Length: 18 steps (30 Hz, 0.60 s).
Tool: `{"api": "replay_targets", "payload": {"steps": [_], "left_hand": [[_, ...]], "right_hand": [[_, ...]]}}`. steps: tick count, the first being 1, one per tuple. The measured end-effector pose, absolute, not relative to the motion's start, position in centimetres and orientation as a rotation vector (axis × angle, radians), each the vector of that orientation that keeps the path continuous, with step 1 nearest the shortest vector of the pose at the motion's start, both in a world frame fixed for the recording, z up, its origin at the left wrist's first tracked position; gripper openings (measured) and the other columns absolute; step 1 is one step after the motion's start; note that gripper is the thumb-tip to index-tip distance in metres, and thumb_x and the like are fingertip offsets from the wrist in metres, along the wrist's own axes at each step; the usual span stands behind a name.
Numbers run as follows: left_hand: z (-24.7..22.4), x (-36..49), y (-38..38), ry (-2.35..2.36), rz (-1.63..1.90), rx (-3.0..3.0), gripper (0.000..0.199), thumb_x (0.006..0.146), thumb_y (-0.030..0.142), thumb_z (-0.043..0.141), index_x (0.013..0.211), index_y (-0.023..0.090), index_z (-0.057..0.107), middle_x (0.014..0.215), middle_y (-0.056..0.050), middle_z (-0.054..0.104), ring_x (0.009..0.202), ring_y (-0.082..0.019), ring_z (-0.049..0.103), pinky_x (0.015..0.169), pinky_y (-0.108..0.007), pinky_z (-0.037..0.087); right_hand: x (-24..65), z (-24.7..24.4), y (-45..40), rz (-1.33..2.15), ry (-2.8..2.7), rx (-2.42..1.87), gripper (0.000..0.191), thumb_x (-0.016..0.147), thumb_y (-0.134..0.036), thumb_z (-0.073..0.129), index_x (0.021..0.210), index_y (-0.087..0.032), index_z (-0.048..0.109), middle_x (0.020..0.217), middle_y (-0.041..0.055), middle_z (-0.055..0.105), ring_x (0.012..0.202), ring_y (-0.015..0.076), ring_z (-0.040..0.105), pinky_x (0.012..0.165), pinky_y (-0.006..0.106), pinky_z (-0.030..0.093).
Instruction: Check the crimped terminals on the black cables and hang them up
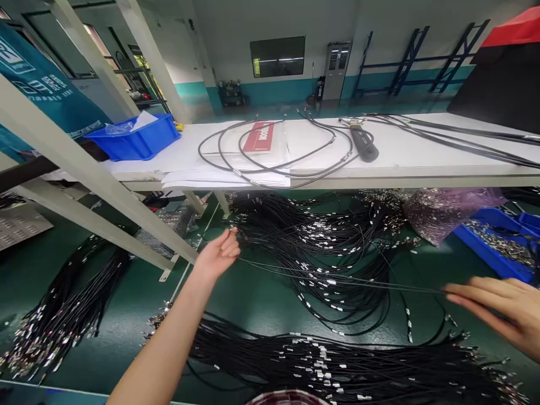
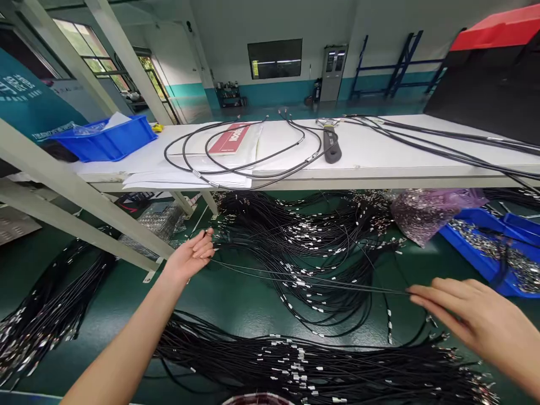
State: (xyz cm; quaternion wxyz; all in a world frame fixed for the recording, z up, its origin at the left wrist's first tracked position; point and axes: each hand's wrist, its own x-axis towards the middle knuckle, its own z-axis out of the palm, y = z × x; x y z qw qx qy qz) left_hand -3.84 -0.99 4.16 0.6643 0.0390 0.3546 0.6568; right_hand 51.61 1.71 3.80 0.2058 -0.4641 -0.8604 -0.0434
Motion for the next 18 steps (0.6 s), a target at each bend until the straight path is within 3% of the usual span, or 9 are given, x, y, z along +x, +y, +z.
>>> {"api": "replay_targets", "payload": {"steps": [3, 6, 8, 10, 12, 14, 16, 18], "left_hand": [[5.0, -3.7, -2.8, 0.800, 1.544, 0.230, 0.027, 0.100, 0.020, 0.037, 0.089, 0.011, 0.060, 0.057, 0.003, 0.049, 0.050, -0.010, 0.052, 0.055, -0.025, 0.051], [3.5, -2.5, -4.7, 0.860, 1.585, 0.318, 0.028, 0.099, 0.022, 0.038, 0.083, 0.013, 0.059, 0.071, -0.003, 0.061, 0.072, -0.015, 0.062, 0.078, -0.034, 0.054], [2.0, -0.4, -6.2, 0.899, 1.578, 0.383, 0.024, 0.098, 0.026, 0.045, 0.079, 0.015, 0.057, 0.065, 0.000, 0.058, 0.065, -0.013, 0.060, 0.080, -0.033, 0.053], [0.9, 2.9, -7.8, 0.914, 1.510, 0.469, 0.025, 0.095, 0.032, 0.052, 0.076, 0.016, 0.055, 0.058, 0.002, 0.055, 0.057, -0.012, 0.056, 0.077, -0.033, 0.052], [0.5, 6.9, -9.6, 0.895, 1.378, 0.574, 0.029, 0.092, 0.039, 0.055, 0.075, 0.016, 0.054, 0.056, 0.001, 0.055, 0.053, -0.014, 0.056, 0.074, -0.035, 0.051], [0.6, 10.7, -11.4, 0.867, 1.238, 0.662, 0.031, 0.091, 0.043, 0.057, 0.077, 0.015, 0.055, 0.054, 0.000, 0.056, 0.051, -0.016, 0.056, 0.068, -0.034, 0.050], [0.9, 13.3, -13.0, 0.862, 1.118, 0.757, 0.032, 0.091, 0.044, 0.057, 0.080, 0.014, 0.055, 0.055, -0.002, 0.058, 0.052, -0.017, 0.057, 0.064, -0.032, 0.047], [1.2, 14.5, -14.2, 0.914, 1.004, 0.894, 0.034, 0.094, 0.046, 0.050, 0.082, 0.014, 0.055, 0.058, -0.003, 0.060, 0.056, -0.017, 0.058, 0.066, -0.031, 0.046]], "right_hand": [[53.5, 1.4, 4.2, 0.134, -2.583, -1.292, 0.059, 0.089, -0.069, 0.041, 0.101, -0.023, 0.077, 0.100, 0.0184, 0.070, 0.102, 0.0267, 0.065, 0.086, 0.043, 0.044], [53.4, -2.4, 4.8, 0.405, -2.508, -1.457, 0.055, 0.087, -0.067, 0.048, 0.092, -0.023, 0.079, 0.097, 0.0213, 0.070, 0.095, 0.0319, 0.067, 0.085, 0.048, 0.043], [51.1, -4.5, 4.1, 0.618, -2.387, -1.569, 0.043, 0.083, -0.062, 0.059, 0.085, -0.023, 0.079, 0.097, 0.0243, 0.069, 0.094, 0.0370, 0.066, 0.083, 0.054, 0.041], [47.1, -5.3, 2.7, 0.780, -2.221, -1.620, 0.036, 0.079, -0.054, 0.066, 0.091, -0.022, 0.077, 0.106, 0.0277, 0.066, 0.104, 0.0421, 0.061, 0.086, 0.059, 0.038], [41.8, -4.3, 1.0, 0.957, -2.176, -1.498, 0.039, 0.085, -0.049, 0.059, 0.113, -0.023, 0.069, 0.120, 0.0226, 0.062, 0.108, 0.0349, 0.061, 0.087, 0.051, 0.044], [36.2, -1.8, -0.7, 1.180, -2.137, -1.305, 0.044, 0.090, -0.050, 0.051, 0.126, -0.026, 0.059, 0.120, 0.0129, 0.065, 0.097, 0.0242, 0.065, 0.079, 0.038, 0.052], [31.6, 1.4, -2.0, 1.527, -1.919, -0.992, 0.044, 0.094, -0.049, 0.048, 0.127, -0.021, 0.056, 0.114, 0.0110, 0.066, 0.100, 0.0217, 0.061, 0.083, 0.035, 0.050], [28.5, 4.3, -3.1, 1.740, -1.771, -0.753, 0.040, 0.095, -0.047, 0.048, 0.122, -0.019, 0.058, 0.099, 0.0072, 0.069, 0.089, 0.0179, 0.062, 0.081, 0.032, 0.049]]}}
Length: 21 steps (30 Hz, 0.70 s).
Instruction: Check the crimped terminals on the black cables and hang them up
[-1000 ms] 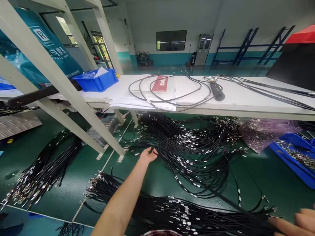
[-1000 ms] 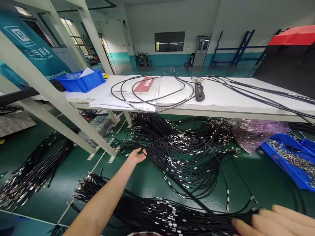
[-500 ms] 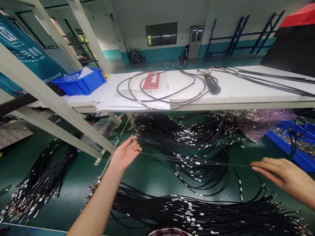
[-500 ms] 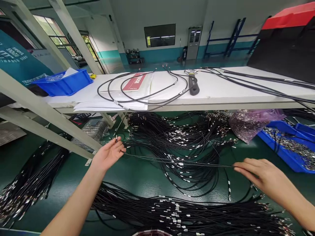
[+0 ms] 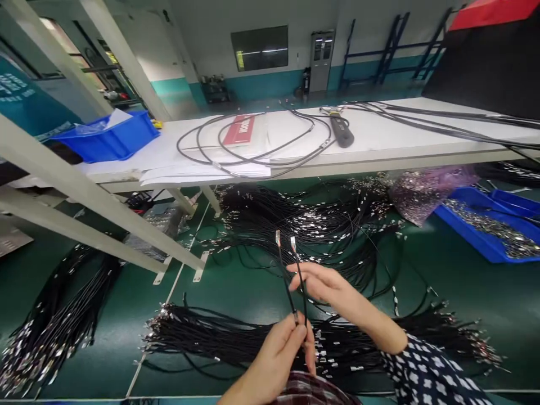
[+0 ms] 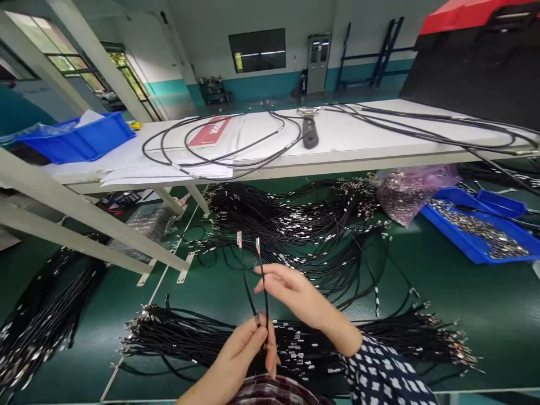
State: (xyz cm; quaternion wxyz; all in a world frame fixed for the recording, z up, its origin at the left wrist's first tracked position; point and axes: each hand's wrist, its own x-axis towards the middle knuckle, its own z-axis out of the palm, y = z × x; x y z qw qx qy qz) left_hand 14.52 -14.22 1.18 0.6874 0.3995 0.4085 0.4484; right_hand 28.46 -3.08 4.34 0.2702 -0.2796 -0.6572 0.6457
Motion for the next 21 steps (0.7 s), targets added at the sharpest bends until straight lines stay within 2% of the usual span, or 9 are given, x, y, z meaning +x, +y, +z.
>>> {"api": "replay_targets", "payload": {"steps": [3, 6, 8, 10, 14, 16, 18, 21], "left_hand": [[1.9, 14.1, -15.3, 1.021, 0.844, 1.119, 0.038, 0.098, 0.044, 0.038, 0.081, 0.015, 0.057, 0.066, -0.006, 0.064, 0.066, -0.018, 0.060, 0.075, -0.033, 0.046], [3.4, 12.2, -15.6, 1.129, 0.847, 1.236, 0.025, 0.092, 0.040, 0.054, 0.096, 0.017, 0.062, 0.097, -0.008, 0.067, 0.096, -0.023, 0.059, 0.092, -0.034, 0.041], [4.8, 11.1, -15.4, 1.185, 0.997, 1.204, 0.030, 0.086, 0.038, 0.064, 0.110, 0.021, 0.060, 0.109, -0.007, 0.063, 0.106, -0.023, 0.054, 0.095, -0.032, 0.040], [6.1, 10.6, -14.7, 1.219, 1.181, 1.102, 0.031, 0.087, 0.037, 0.063, 0.113, 0.022, 0.059, 0.104, -0.005, 0.062, 0.099, -0.021, 0.056, 0.088, -0.029, 0.044], [8.1, 11.2, -13.3, 1.286, 1.369, 1.000, 0.008, 0.084, 0.028, 0.068, 0.085, 0.020, 0.067, 0.084, -0.001, 0.064, 0.077, -0.013, 0.056, 0.072, -0.021, 0.044], [8.6, 11.5, -13.1, 1.316, 1.374, 1.024, 0.009, 0.084, 0.026, 0.068, 0.079, 0.019, 0.069, 0.072, 0.000, 0.064, 0.067, -0.012, 0.054, 0.065, -0.020, 0.043], [9.1, 11.7, -13.3, 1.363, 1.300, 1.079, 0.009, 0.084, 0.027, 0.067, 0.081, 0.019, 0.071, 0.065, 0.000, 0.063, 0.062, -0.012, 0.052, 0.062, -0.021, 0.042], [9.5, 11.9, -14.2, 1.400, 1.150, 1.162, 0.011, 0.082, 0.027, 0.068, 0.078, 0.018, 0.072, 0.065, -0.001, 0.064, 0.062, -0.013, 0.053, 0.061, -0.022, 0.043]], "right_hand": [[26.7, 6.7, -4.7, 1.848, -1.642, -0.672, 0.029, 0.093, -0.043, 0.055, 0.092, -0.015, 0.065, 0.083, 0.0044, 0.067, 0.077, 0.0153, 0.060, 0.074, 0.027, 0.048], [26.8, 6.8, -6.4, 1.849, -1.636, -0.736, 0.029, 0.092, -0.042, 0.058, 0.078, -0.016, 0.060, 0.070, 0.0002, 0.060, 0.064, 0.0124, 0.053, 0.060, 0.024, 0.042], [27.0, 6.5, -7.5, 1.768, -1.677, -0.816, 0.030, 0.092, -0.041, 0.058, 0.075, -0.016, 0.059, 0.062, -0.0033, 0.052, 0.057, 0.0102, 0.043, 0.054, 0.023, 0.034], [27.1, 6.3, -8.5, 1.649, -1.750, -0.872, 0.029, 0.092, -0.038, 0.059, 0.072, -0.016, 0.059, 0.060, -0.0047, 0.046, 0.056, 0.0095, 0.037, 0.053, 0.024, 0.029], [27.3, 6.4, -9.4, 1.514, -1.866, -0.893, 0.027, 0.091, -0.032, 0.060, 0.069, -0.016, 0.059, 0.061, -0.0043, 0.046, 0.059, 0.0103, 0.040, 0.055, 0.024, 0.031], [27.7, 6.7, -9.3, 1.514, -1.820, -0.897, 0.029, 0.094, -0.034, 0.056, 0.071, -0.016, 0.060, 0.064, -0.0025, 0.052, 0.060, 0.0108, 0.044, 0.056, 0.024, 0.033], [28.3, 7.2, -8.8, 1.546, -1.694, -0.913, 0.029, 0.096, -0.036, 0.052, 0.079, -0.016, 0.064, 0.065, -0.0016, 0.057, 0.058, 0.0107, 0.047, 0.056, 0.024, 0.035], [28.7, 8.1, -8.1, 1.579, -1.559, -0.891, 0.024, 0.093, -0.038, 0.057, 0.084, -0.017, 0.064, 0.062, -0.0029, 0.056, 0.055, 0.0102, 0.047, 0.052, 0.023, 0.036]]}}
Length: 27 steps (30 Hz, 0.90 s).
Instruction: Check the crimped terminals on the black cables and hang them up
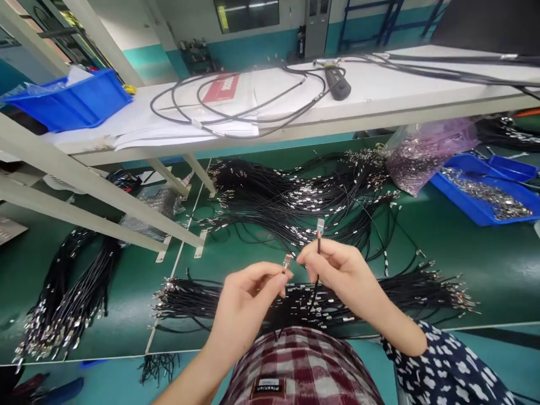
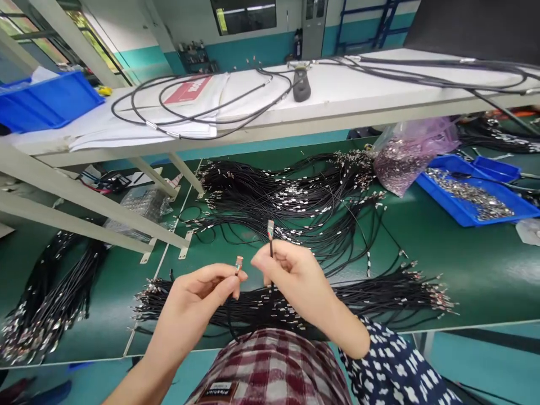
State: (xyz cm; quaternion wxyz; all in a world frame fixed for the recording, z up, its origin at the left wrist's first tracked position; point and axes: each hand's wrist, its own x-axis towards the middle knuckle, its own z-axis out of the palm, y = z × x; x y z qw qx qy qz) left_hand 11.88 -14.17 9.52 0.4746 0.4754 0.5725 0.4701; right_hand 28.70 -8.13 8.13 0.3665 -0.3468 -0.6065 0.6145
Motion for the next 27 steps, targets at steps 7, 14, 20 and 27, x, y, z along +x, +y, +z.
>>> {"api": "replay_targets", "payload": {"steps": [7, 14, 20, 27], "left_hand": [[9.5, 12.5, -15.2, 1.399, 1.049, 1.188, 0.010, 0.084, 0.027, 0.067, 0.081, 0.020, 0.072, 0.067, -0.001, 0.066, 0.052, -0.010, 0.049, 0.049, -0.020, 0.039], [9.1, 12.6, -15.4, 1.301, 1.063, 1.150, 0.012, 0.085, 0.030, 0.065, 0.085, 0.019, 0.069, 0.066, -0.001, 0.063, 0.046, -0.008, 0.045, 0.043, -0.020, 0.035], [9.6, 12.6, -15.2, 1.329, 1.051, 1.209, 0.022, 0.087, 0.034, 0.061, 0.074, 0.017, 0.067, 0.069, -0.002, 0.063, 0.049, -0.009, 0.044, 0.049, -0.022, 0.037], [8.7, 12.3, -15.2, 1.306, 1.047, 1.116, 0.032, 0.090, 0.040, 0.056, 0.070, 0.016, 0.065, 0.063, -0.002, 0.056, 0.049, -0.010, 0.042, 0.045, -0.023, 0.032]], "right_hand": [[27.9, 8.5, -7.8, 1.891, -1.390, -0.783, 0.034, 0.090, -0.035, 0.061, 0.064, -0.015, 0.053, 0.055, -0.0040, 0.052, 0.049, 0.0067, 0.041, 0.048, 0.019, 0.032], [27.8, 7.7, -8.1, 2.072, -1.224, -0.717, 0.037, 0.088, -0.043, 0.063, 0.066, -0.015, 0.053, 0.057, -0.0038, 0.053, 0.047, 0.0053, 0.040, 0.045, 0.018, 0.026], [27.6, 8.9, -8.5, 1.909, -1.345, -0.701, 0.037, 0.090, -0.036, 0.061, 0.061, -0.016, 0.052, 0.054, -0.0044, 0.052, 0.049, 0.0071, 0.047, 0.048, 0.019, 0.036], [27.2, 8.4, -9.2, 1.852, -1.366, -0.620, 0.028, 0.092, -0.031, 0.059, 0.069, -0.016, 0.054, 0.063, -0.0018, 0.058, 0.059, 0.0098, 0.055, 0.057, 0.022, 0.044]]}}
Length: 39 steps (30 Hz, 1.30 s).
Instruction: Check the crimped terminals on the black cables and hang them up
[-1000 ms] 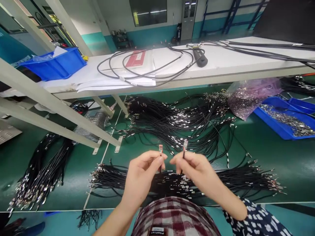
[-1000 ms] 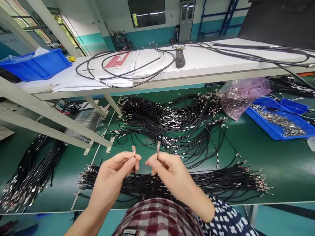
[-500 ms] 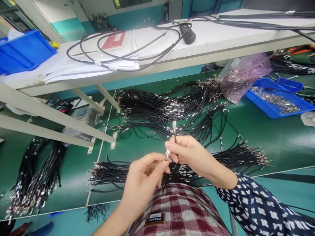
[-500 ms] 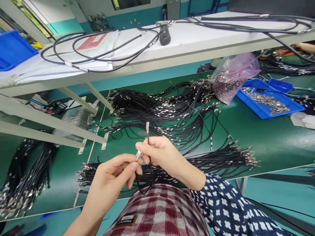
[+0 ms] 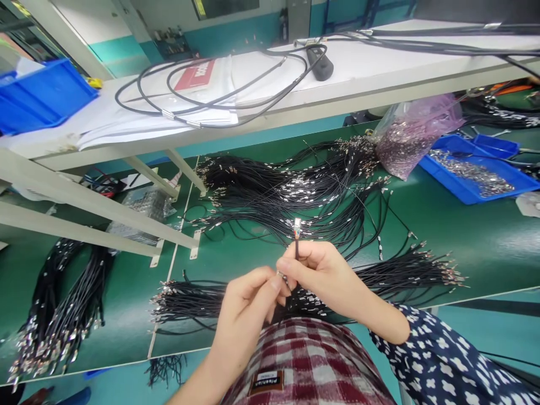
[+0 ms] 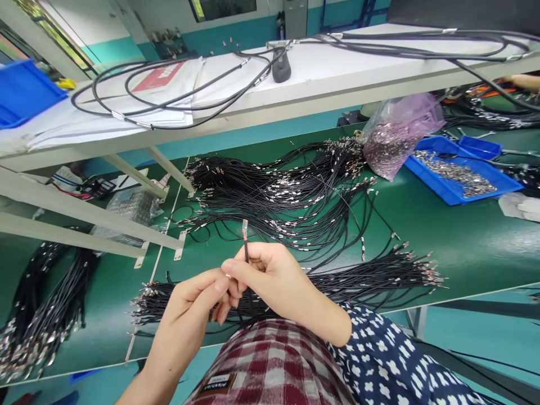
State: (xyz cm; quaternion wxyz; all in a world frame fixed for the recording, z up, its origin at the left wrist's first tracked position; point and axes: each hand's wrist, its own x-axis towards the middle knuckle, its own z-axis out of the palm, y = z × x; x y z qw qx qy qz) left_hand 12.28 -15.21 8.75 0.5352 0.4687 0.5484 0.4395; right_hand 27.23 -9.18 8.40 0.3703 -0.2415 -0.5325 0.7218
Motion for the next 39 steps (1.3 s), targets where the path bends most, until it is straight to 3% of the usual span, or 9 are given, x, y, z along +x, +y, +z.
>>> {"api": "replay_targets", "payload": {"steps": [6, 10, 15, 28, 39], "left_hand": [[9.9, 10.9, -14.5, 1.364, 1.219, 1.053, 0.019, 0.088, 0.034, 0.058, 0.079, 0.018, 0.065, 0.070, -0.001, 0.056, 0.052, -0.011, 0.045, 0.045, -0.022, 0.034], [11.2, 11.1, -13.8, 1.413, 1.264, 1.118, 0.018, 0.082, 0.036, 0.067, 0.079, 0.019, 0.064, 0.065, 0.001, 0.054, 0.048, -0.009, 0.041, 0.044, -0.021, 0.033], [11.7, 11.6, -13.5, 1.450, 1.241, 1.120, 0.026, 0.082, 0.040, 0.067, 0.069, 0.018, 0.064, 0.057, 0.002, 0.052, 0.045, -0.008, 0.038, 0.040, -0.020, 0.028], [11.2, 11.3, -13.2, 1.340, 1.154, 1.061, 0.032, 0.085, 0.039, 0.064, 0.063, 0.015, 0.062, 0.055, 0.001, 0.052, 0.044, -0.005, 0.035, 0.038, -0.018, 0.023], [11.2, 11.5, -13.2, 1.326, 1.153, 1.054, 0.035, 0.086, 0.034, 0.064, 0.058, 0.013, 0.060, 0.056, 0.002, 0.050, 0.046, -0.004, 0.034, 0.040, -0.018, 0.022]], "right_hand": [[27.8, 8.3, -9.3, 1.933, -1.424, -0.666, 0.023, 0.092, -0.037, 0.058, 0.083, -0.016, 0.057, 0.067, -0.0017, 0.061, 0.049, 0.0065, 0.042, 0.046, 0.019, 0.033], [27.8, 8.1, -10.1, 1.790, -1.605, -0.817, 0.029, 0.089, -0.040, 0.062, 0.072, -0.016, 0.063, 0.063, -0.0007, 0.060, 0.049, 0.0082, 0.043, 0.046, 0.021, 0.034], [27.4, 7.6, -11.1, 1.463, -1.764, -0.919, 0.036, 0.084, -0.039, 0.070, 0.059, -0.018, 0.055, 0.055, -0.0042, 0.048, 0.051, 0.0092, 0.036, 0.048, 0.024, 0.030], [27.3, 7.0, -11.3, 1.253, -1.822, -0.884, 0.027, 0.083, -0.033, 0.073, 0.065, -0.019, 0.059, 0.059, -0.0029, 0.056, 0.051, 0.0102, 0.043, 0.050, 0.025, 0.034], [27.0, 6.5, -11.1, 1.230, -1.779, -0.891, 0.028, 0.082, -0.028, 0.073, 0.062, -0.017, 0.056, 0.057, -0.0043, 0.052, 0.051, 0.0089, 0.040, 0.049, 0.022, 0.033]]}}
